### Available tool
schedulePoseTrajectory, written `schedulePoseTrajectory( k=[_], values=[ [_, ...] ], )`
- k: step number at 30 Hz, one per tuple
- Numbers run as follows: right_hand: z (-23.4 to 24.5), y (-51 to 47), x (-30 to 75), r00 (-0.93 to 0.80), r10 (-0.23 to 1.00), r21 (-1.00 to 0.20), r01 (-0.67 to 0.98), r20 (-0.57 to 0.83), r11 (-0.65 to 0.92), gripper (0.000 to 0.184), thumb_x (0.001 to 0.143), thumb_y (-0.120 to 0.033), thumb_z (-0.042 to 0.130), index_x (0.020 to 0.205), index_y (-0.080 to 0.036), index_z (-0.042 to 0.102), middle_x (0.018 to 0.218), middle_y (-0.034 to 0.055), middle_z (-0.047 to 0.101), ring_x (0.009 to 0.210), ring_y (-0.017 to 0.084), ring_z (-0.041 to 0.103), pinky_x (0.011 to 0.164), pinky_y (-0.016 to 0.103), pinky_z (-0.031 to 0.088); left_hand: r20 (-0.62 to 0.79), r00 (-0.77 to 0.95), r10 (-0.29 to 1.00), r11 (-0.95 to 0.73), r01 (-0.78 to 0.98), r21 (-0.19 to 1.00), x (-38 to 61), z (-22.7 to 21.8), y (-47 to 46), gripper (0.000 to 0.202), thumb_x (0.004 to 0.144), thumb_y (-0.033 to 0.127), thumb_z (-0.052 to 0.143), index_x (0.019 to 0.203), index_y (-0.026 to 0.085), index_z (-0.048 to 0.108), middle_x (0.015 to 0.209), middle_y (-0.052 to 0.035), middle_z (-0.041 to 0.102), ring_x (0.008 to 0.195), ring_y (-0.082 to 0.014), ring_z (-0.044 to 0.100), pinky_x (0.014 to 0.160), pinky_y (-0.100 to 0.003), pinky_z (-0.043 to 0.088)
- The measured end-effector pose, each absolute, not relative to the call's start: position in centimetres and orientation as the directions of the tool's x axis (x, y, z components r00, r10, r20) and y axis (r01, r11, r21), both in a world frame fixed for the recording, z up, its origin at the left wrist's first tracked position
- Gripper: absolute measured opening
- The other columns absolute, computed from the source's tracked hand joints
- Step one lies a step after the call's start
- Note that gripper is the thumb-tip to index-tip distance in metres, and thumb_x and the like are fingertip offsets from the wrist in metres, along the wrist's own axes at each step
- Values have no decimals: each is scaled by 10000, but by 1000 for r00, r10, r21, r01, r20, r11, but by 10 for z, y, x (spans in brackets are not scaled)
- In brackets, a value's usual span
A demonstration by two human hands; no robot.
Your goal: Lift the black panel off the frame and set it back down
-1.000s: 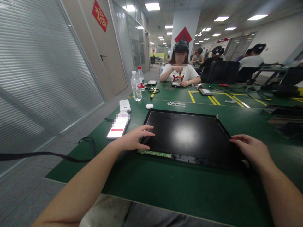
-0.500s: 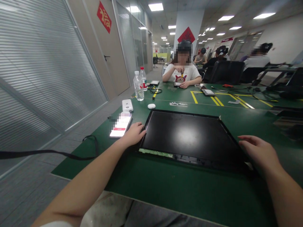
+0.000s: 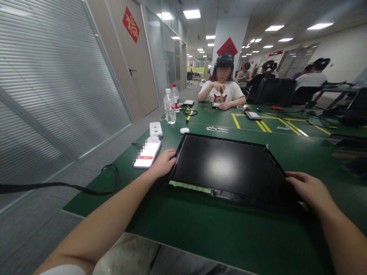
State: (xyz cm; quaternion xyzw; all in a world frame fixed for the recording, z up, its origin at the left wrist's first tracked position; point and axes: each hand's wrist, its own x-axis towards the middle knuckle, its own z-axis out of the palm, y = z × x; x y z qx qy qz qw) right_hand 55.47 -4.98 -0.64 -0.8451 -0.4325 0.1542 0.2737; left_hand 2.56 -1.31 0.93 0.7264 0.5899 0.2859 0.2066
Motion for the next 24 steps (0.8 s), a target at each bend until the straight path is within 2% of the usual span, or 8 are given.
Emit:
schedulePoseTrajectory(
  k=[1, 3, 5, 7, 10, 14, 24],
  values=[
    [-8, -49, 556, 581, 813, -597, 642, -32, -481, 378, 644, -438, 635, 927, -259, 808, 987, 108, 812, 930, 332, 723, 838, 442, 540, 161, 93, 983, -182, 651, 736, 28, 11, -15, 379, 911, 248, 609, 1185, 201, 866, 1343, -103, 799, 1300, -358, 704, 1150, -455, 539],
    [-10, -48, 557, 588, 808, -598, 635, -37, -489, 382, 642, -444, 635, 930, -262, 806, 985, 104, 813, 922, 330, 721, 829, 444, 539, 53, -3, 999, -46, 436, 899, 33, 16, -20, 376, 913, 279, 646, 1218, 224, 858, 1156, -69, 855, 1114, -332, 779, 973, -409, 627],
    [-12, -48, 557, 595, 803, -596, 635, -29, -492, 377, 644, -446, 632, 925, -263, 803, 983, 103, 814, 913, 326, 719, 811, 440, 535, -112, -87, 990, 128, 214, 968, 40, 22, -26, 409, 914, 264, 678, 1291, 216, 830, 957, -57, 863, 883, -285, 808, 753, -337, 643],
    [-13, -48, 556, 600, 800, -594, 639, -12, -489, 369, 653, -449, 631, 921, -262, 803, 971, 104, 812, 896, 318, 719, 790, 432, 534, -243, -110, 964, 247, 27, 969, 46, 29, -30, 466, 924, 205, 685, 1379, 209, 785, 842, -53, 847, 714, -238, 786, 614, -285, 607],
    [-13, -49, 555, 598, 802, -585, 656, 15, -478, 352, 668, -446, 632, 916, -265, 803, 946, 101, 808, 889, 311, 720, 795, 427, 539, -335, -83, 939, 321, -143, 936, 53, 38, -35, 526, 950, 128, 666, 1468, 195, 722, 805, -66, 840, 619, -212, 766, 566, -276, 611],
    [-12, -49, 558, 576, 818, -582, 668, 9, -464, 367, 680, -452, 641, 947, -260, 804, 946, 101, 800, 886, 304, 718, 805, 425, 542, -369, -83, 926, 346, -211, 914, 56, 41, -35, 578, 969, 51, 617, 1529, 188, 665, 803, -76, 839, 582, -205, 767, 533, -272, 623],
    [-19, -47, 563, 561, 828, -570, 684, 12, -455, 394, 664, -446, 642, 970, -254, 798, 980, 103, 816, 924, 302, 733, 814, 415, 526, -373, -75, 925, 326, -350, 878, 56, 34, -31, 498, 980, 52, 638, 1454, 188, 708, 746, -36, 807, 495, -162, 721, 485, -228, 593]
  ],
)
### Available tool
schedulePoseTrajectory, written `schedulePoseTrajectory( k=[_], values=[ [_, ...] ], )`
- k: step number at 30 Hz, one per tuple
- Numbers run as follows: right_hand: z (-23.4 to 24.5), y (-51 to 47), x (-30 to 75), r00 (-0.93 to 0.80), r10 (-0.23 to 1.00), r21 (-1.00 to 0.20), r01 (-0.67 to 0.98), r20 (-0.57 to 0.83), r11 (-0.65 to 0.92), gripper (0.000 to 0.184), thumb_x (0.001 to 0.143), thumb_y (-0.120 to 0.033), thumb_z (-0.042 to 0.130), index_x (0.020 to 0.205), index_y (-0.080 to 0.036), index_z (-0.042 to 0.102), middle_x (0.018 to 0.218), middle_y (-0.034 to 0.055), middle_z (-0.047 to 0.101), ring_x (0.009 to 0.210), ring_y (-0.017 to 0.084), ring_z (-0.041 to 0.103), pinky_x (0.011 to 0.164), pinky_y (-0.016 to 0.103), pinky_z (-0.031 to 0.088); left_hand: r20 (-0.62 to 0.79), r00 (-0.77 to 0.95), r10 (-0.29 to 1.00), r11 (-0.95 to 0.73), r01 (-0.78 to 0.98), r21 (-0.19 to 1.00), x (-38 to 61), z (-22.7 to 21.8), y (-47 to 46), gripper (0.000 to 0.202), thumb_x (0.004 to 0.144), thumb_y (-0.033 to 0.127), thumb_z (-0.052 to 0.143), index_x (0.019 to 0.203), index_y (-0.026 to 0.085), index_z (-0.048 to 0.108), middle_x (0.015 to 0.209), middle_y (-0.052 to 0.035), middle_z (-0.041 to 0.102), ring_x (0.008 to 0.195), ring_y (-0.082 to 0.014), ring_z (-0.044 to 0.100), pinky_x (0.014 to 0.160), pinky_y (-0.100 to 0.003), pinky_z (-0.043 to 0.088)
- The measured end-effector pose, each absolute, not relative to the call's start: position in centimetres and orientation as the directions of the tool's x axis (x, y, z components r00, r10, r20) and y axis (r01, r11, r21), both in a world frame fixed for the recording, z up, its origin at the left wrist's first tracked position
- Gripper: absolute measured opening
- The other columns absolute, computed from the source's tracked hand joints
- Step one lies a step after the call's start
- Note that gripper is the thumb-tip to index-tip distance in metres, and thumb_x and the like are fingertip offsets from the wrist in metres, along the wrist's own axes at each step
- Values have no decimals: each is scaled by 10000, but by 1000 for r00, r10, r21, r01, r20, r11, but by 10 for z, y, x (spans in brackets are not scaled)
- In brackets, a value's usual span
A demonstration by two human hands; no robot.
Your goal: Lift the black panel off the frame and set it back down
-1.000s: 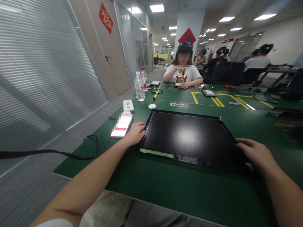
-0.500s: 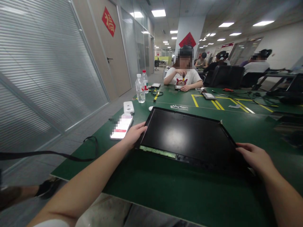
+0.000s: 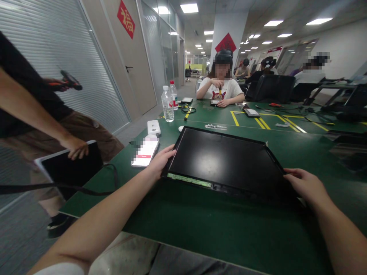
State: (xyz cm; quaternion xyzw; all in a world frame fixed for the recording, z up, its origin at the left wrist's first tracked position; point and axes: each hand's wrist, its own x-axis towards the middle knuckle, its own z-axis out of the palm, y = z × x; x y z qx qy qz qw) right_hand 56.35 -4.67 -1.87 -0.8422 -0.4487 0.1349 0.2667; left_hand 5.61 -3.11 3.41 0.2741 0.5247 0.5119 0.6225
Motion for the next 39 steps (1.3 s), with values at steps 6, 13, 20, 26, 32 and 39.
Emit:
schedulePoseTrajectory(
  k=[6, 13, 20, 26, 32, 39],
  values=[
    [-20, -47, 563, 555, 831, -567, 697, 39, -439, 370, 673, -445, 640, 954, -264, 798, 949, 88, 810, 885, 291, 727, 798, 411, 537, -392, -63, 918, 342, -375, 862, 53, 27, -29, 559, 988, 74, 649, 1539, 158, 606, 808, -58, 822, 537, -183, 744, 531, -261, 620],
    [-13, -52, 553, 570, 822, -563, 681, 5, -468, 376, 726, -416, 643, 1022, -243, 798, 1002, 99, 795, 921, 286, 723, 832, 403, 543, -373, -83, 924, 338, -278, 899, 52, 30, -31, 973, 869, 76, 806, 1712, 281, 366, 740, 8, 783, 467, -182, 705, 474, -248, 571],
    [-16, -50, 557, 552, 834, -528, 713, 16, -462, 402, 722, -407, 647, 1046, -229, 805, 1006, 98, 807, 938, 291, 731, 838, 406, 530, -391, -37, 920, 372, -242, 896, 50, 32, -30, 759, 868, 98, 809, 1578, 225, 573, 784, -35, 813, 549, -199, 743, 524, -266, 595],
    [-21, -48, 560, 535, 843, -512, 740, 55, -437, 400, 708, -378, 645, 1043, -238, 812, 948, 82, 805, 888, 274, 735, 802, 391, 531, -322, -14, 947, 309, -247, 918, 52, 32, -30, 446, 900, 153, 832, 1339, 182, 760, 939, -75, 856, 702, -191, 791, 614, -248, 617],
    [-24, -47, 563, 548, 833, -527, 729, 69, -436, 396, 682, -336, 634, 1019, -241, 820, 923, 78, 799, 863, 263, 734, 788, 382, 537, -269, -24, 963, 255, -248, 935, 53, 33, -32, 352, 908, 129, 811, 1258, 161, 786, 946, -75, 855, 715, -170, 777, 640, -228, 602],
    [-25, -47, 567, 531, 847, -570, 707, 36, -419, 412, 659, -367, 634, 1009, -246, 813, 879, 65, 784, 790, 251, 720, 734, 377, 539, -262, -24, 965, 247, -252, 935, 54, 39, -35, 381, 890, 68, 750, 1261, 147, 790, 931, -86, 850, 677, -171, 761, 596, -226, 583]
  ],
)
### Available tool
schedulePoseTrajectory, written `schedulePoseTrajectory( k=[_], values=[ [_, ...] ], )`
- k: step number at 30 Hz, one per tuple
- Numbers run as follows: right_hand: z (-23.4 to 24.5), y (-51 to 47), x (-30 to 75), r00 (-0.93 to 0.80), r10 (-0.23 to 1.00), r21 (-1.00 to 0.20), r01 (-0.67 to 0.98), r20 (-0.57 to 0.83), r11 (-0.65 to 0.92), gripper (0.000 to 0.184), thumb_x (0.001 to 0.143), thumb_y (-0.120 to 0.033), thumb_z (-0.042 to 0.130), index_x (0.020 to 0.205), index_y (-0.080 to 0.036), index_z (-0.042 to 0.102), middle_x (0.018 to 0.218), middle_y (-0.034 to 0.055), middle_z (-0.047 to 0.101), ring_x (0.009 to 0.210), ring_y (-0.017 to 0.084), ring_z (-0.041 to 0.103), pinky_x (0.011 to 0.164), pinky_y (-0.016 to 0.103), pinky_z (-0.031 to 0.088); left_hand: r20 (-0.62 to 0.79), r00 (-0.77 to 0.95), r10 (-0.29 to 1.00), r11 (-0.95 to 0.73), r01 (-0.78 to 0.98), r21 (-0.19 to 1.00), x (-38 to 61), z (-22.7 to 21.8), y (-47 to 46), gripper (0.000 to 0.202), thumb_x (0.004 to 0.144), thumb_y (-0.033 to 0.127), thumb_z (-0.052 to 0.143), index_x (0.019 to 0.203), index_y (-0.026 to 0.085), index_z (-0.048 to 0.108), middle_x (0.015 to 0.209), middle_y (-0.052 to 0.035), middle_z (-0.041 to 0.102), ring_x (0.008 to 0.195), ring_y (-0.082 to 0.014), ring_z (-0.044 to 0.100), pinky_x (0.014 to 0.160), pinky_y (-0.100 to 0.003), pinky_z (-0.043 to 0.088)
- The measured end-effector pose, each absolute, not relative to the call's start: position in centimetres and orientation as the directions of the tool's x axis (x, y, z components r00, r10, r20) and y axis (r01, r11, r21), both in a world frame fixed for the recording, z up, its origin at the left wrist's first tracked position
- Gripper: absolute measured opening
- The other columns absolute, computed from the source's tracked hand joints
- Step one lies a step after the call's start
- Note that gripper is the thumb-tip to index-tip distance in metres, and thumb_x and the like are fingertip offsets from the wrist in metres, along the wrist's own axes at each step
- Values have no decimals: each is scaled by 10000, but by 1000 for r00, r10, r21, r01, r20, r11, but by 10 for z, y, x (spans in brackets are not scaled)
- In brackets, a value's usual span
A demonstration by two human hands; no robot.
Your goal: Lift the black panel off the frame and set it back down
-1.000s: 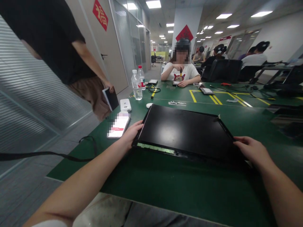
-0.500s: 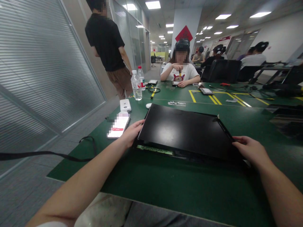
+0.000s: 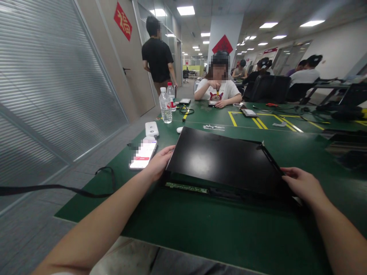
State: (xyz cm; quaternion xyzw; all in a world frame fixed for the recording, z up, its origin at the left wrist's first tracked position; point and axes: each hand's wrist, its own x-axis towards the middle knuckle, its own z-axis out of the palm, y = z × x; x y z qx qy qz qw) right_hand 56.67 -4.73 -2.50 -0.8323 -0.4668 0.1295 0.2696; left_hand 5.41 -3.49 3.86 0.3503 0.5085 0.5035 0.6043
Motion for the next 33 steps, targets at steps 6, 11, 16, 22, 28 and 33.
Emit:
schedulePoseTrajectory(
  k=[6, 11, 16, 22, 28, 33],
  values=[
    [-21, -49, 561, 524, 851, -563, 713, 31, -418, 417, 672, -379, 615, 1021, -244, 800, 929, 82, 779, 828, 263, 706, 782, 393, 532, -193, -6, 981, 182, -304, 935, 55, 39, -34, 375, 867, 141, 745, 1235, 148, 815, 1067, -107, 859, 977, -241, 811, 767, -258, 640],
    [-19, -50, 555, 530, 846, -546, 727, 60, -417, 408, 688, -415, 620, 1022, -239, 776, 928, 77, 754, 831, 255, 684, 790, 387, 516, -99, 104, 990, 124, -273, 954, 54, 41, -41, 518, 770, 185, 877, 1283, 177, 800, 1264, -111, 831, 1171, -303, 775, 934, -324, 636],
    [-19, -51, 551, 524, 851, -604, 686, 24, -405, 500, 682, -443, 629, 1118, -233, 754, 819, 24, 701, 698, 218, 639, 701, 370, 487, -43, 163, 986, 90, -292, 952, 54, 41, -43, 653, 748, 215, 896, 1382, 170, 747, 1312, -135, 814, 1224, -343, 758, 1001, -376, 626],
    [-18, -51, 553, 506, 862, -635, 677, 33, -373, 529, 684, -451, 631, 1156, -251, 763, 767, 1, 695, 681, 219, 649, 671, 364, 477, -12, 198, 980, 73, -303, 950, 54, 37, -41, 732, 727, 244, 910, 1426, 162, 707, 1322, -158, 806, 1249, -363, 750, 1021, -411, 632],
    [-17, -50, 552, 527, 850, -613, 675, 10, -412, 578, 722, -475, 615, 1218, -222, 773, 871, 46, 751, 796, 246, 683, 733, 378, 491, -15, 182, 983, 75, -323, 943, 53, 34, -40, 752, 737, 208, 903, 1456, 165, 689, 1381, -151, 783, 1252, -358, 752, 978, -391, 655],
    [-17, -49, 552, 541, 840, -631, 643, -27, -434, 612, 746, -502, 590, 1248, -203, 771, 1020, 88, 783, 918, 276, 713, 808, 399, 511, 26, 195, 980, 48, -365, 930, 52, 33, -40, 781, 726, 210, 930, 1466, 169, 681, 1418, -151, 765, 1292, -361, 732, 992, -376, 651]
  ],
)
